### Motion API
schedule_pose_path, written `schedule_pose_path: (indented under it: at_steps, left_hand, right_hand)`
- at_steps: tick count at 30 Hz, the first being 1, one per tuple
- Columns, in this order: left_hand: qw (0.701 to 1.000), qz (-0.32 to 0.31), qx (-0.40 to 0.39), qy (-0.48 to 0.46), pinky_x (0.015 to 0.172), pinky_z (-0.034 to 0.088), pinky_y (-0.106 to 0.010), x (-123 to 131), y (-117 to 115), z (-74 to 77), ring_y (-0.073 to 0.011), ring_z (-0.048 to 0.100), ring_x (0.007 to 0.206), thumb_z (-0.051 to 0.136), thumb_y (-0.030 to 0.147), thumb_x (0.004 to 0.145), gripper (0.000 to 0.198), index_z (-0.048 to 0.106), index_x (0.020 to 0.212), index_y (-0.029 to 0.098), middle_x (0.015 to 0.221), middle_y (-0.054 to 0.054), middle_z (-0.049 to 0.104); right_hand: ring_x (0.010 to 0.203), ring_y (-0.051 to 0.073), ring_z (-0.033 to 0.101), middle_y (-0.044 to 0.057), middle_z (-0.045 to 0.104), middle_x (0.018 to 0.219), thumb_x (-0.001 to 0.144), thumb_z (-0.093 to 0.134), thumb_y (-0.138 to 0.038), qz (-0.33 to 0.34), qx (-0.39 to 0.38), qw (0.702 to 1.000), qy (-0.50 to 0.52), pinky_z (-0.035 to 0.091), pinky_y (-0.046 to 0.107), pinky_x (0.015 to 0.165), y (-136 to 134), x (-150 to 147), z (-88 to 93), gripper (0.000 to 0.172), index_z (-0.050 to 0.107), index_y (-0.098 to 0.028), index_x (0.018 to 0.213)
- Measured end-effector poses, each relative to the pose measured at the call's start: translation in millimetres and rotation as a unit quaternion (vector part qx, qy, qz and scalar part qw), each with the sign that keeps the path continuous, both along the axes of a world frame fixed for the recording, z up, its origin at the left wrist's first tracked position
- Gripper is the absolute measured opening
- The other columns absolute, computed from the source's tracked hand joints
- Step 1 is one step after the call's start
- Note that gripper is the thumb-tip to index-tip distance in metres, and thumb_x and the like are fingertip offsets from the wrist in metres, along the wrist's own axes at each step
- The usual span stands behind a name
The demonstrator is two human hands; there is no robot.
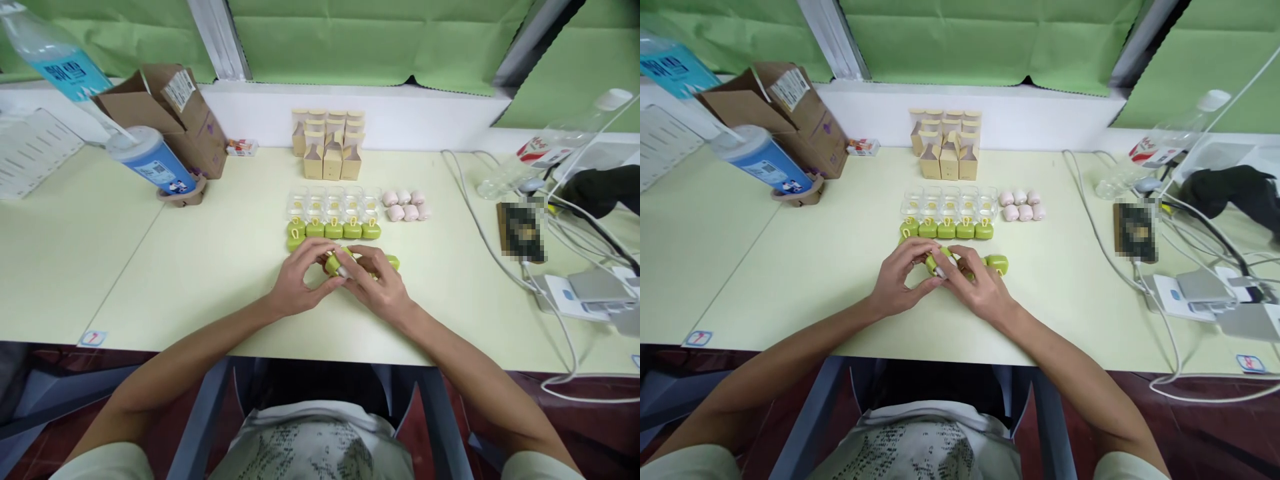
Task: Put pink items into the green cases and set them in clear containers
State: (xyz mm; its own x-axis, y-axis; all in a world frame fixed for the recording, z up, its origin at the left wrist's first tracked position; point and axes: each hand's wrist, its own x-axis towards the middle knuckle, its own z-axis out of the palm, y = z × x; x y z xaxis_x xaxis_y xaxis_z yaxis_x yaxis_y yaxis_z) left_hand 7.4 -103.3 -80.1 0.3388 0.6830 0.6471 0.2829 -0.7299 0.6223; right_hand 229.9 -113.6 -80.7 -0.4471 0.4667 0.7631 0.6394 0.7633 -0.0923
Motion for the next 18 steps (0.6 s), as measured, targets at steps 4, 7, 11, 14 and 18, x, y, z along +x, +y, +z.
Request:
schedule_pose_path:
  at_steps: [4, 7, 11, 14, 18]
  left_hand:
    - [0.979, 0.036, 0.177, 0.098, 0.100, 0.067, -0.037, -2.7, 0.9, -8.9, -0.0245, 0.076, 0.122, 0.058, 0.025, 0.109, 0.069, 0.033, 0.173, 0.021, 0.142, -0.018, 0.073]
    - [0.957, 0.067, 0.235, 0.157, 0.101, 0.067, -0.038, -2.8, 2.3, -15.9, -0.0273, 0.075, 0.125, 0.047, 0.023, 0.111, 0.073, 0.018, 0.177, 0.014, 0.146, -0.023, 0.070]
    - [0.944, 0.079, 0.254, 0.194, 0.097, 0.067, -0.040, -0.5, 3.2, -16.6, -0.0301, 0.074, 0.121, 0.039, 0.026, 0.113, 0.072, 0.011, 0.178, 0.009, 0.141, -0.026, 0.070]
    - [0.959, 0.056, 0.220, 0.173, 0.096, 0.065, -0.039, 0.8, 4.1, -12.1, -0.0280, 0.073, 0.117, 0.040, 0.028, 0.114, 0.070, 0.015, 0.178, 0.012, 0.135, -0.023, 0.070]
    - [0.988, 0.029, 0.114, 0.097, 0.093, 0.064, -0.038, -3.0, 9.2, -8.9, -0.0242, 0.071, 0.113, 0.040, 0.040, 0.116, 0.058, 0.036, 0.172, 0.023, 0.131, -0.016, 0.070]
  right_hand:
    - [0.088, 0.020, 0.081, 0.017, 0.079, 0.127, 0.105, 0.074, -0.028, -0.028, 0.063, 0.996, -0.058, 0.068, 0.028, 0.083, -3.5, 0.4, -0.3, 0.081, 0.035, -0.020, 0.174]
    - [0.100, 0.024, 0.083, 0.020, 0.079, 0.130, 0.102, 0.077, -0.027, -0.036, 0.098, 0.992, -0.068, 0.069, 0.029, 0.087, -4.7, -1.7, -0.1, 0.085, 0.034, -0.013, 0.174]
    - [0.101, 0.023, 0.084, 0.018, 0.080, 0.131, 0.100, 0.080, -0.025, -0.038, 0.109, 0.993, -0.025, 0.069, 0.027, 0.088, -5.2, -7.5, 0.4, 0.083, 0.039, -0.014, 0.172]
    - [0.104, 0.021, 0.084, 0.014, 0.079, 0.135, 0.099, 0.081, -0.023, -0.019, 0.088, 0.995, 0.032, 0.070, 0.026, 0.087, -4.8, -8.7, 1.4, 0.083, 0.041, -0.021, 0.172]
    - [0.111, 0.021, 0.082, 0.009, 0.074, 0.146, 0.100, 0.077, -0.020, 0.032, 0.035, 0.997, 0.060, 0.071, 0.028, 0.086, -4.3, -6.1, 2.9, 0.081, 0.041, -0.033, 0.171]
